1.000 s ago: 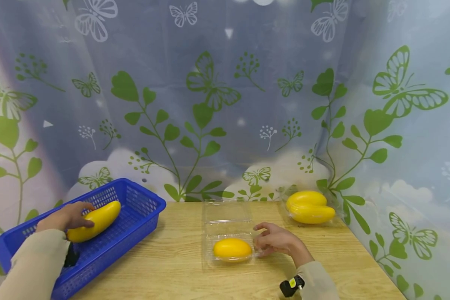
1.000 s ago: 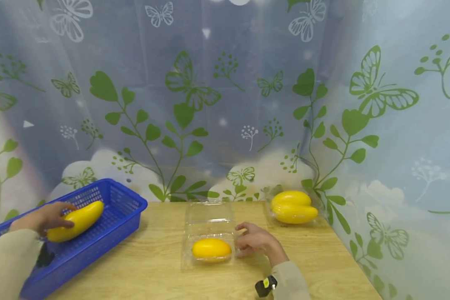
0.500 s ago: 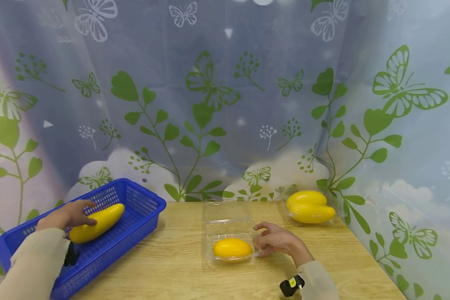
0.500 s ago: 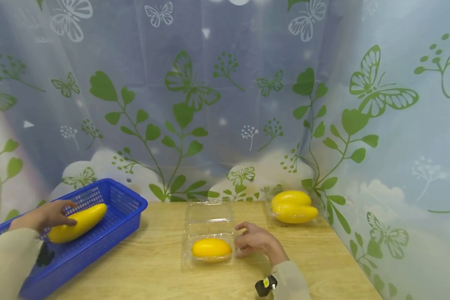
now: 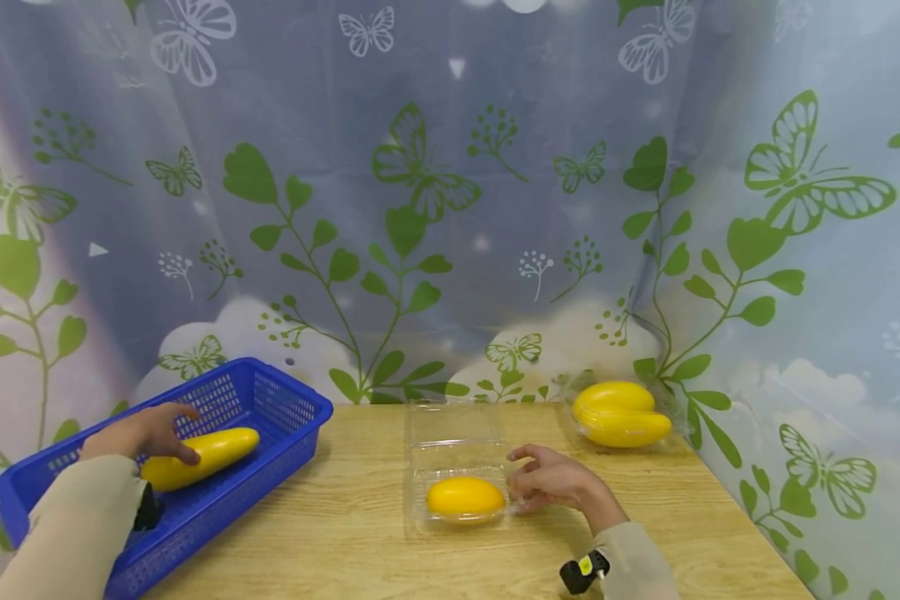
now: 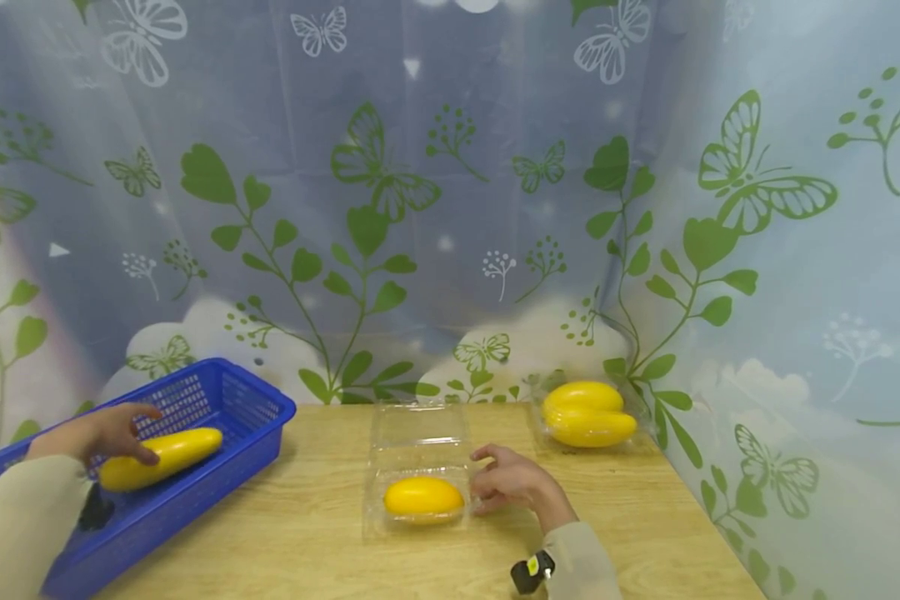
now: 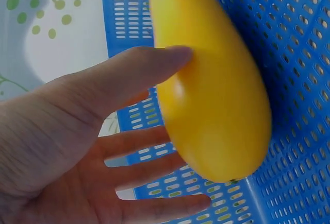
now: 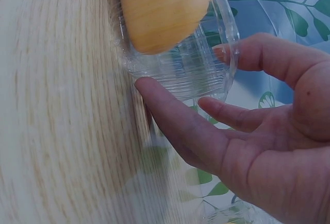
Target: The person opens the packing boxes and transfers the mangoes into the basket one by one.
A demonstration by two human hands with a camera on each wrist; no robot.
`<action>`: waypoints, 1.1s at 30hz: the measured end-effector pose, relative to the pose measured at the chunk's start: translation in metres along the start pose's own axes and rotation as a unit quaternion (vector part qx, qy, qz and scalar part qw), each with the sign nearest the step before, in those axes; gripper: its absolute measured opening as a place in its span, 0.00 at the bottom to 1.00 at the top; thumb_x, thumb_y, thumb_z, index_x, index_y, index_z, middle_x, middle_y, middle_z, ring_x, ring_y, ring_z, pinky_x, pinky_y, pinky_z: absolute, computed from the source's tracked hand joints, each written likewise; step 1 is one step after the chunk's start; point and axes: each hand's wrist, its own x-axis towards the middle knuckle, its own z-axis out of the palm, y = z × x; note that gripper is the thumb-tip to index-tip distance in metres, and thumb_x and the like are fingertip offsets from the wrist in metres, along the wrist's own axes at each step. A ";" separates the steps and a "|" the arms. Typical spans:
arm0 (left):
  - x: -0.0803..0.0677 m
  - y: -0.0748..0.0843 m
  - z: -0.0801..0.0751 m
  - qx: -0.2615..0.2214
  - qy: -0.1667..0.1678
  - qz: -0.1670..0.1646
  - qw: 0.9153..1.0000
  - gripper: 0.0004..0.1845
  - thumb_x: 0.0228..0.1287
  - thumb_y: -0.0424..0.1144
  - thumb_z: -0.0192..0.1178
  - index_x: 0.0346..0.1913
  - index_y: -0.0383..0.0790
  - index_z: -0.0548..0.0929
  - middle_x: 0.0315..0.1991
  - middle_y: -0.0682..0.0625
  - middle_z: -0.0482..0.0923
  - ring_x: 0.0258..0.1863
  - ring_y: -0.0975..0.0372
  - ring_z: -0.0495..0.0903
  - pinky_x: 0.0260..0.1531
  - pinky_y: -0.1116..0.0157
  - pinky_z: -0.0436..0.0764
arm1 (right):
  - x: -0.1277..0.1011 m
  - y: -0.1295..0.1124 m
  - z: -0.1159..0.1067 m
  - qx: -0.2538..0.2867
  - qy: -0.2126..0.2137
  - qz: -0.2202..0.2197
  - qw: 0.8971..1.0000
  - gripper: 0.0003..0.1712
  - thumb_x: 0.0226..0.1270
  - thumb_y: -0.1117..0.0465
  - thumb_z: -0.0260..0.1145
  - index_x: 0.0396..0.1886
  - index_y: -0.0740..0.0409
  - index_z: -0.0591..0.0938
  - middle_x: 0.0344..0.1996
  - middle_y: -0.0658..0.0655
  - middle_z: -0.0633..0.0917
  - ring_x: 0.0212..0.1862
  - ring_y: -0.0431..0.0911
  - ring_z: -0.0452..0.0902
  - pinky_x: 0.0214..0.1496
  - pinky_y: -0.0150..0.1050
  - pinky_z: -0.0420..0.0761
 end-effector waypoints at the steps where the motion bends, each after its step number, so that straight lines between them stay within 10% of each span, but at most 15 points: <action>1: 0.000 0.000 0.001 -0.001 -0.005 0.000 1.000 0.49 0.52 0.51 0.79 0.70 0.26 0.68 0.68 0.16 0.60 0.60 0.26 0.71 0.56 0.28 0.74 | 0.000 0.000 0.000 0.001 -0.001 0.001 1.000 0.42 0.64 0.69 0.65 0.74 0.73 0.58 0.56 0.73 0.77 0.40 0.47 0.77 0.44 0.43 0.91; 12: -0.004 0.007 0.000 0.009 -0.014 -0.004 1.000 0.51 0.49 0.55 0.80 0.69 0.29 0.71 0.69 0.17 0.60 0.59 0.27 0.72 0.53 0.28 0.76 | 0.000 0.001 0.000 0.014 -0.004 0.001 1.000 0.41 0.65 0.70 0.64 0.74 0.73 0.57 0.53 0.70 0.77 0.40 0.47 0.76 0.45 0.44 0.91; 33: -0.004 0.077 -0.017 0.012 0.027 0.111 0.993 0.46 0.54 0.48 0.78 0.72 0.31 0.70 0.63 0.22 0.73 0.60 0.31 0.75 0.52 0.34 0.81 | 0.000 -0.001 0.002 0.014 0.000 0.003 1.000 0.43 0.62 0.70 0.64 0.74 0.73 0.57 0.54 0.71 0.76 0.38 0.46 0.75 0.46 0.44 0.91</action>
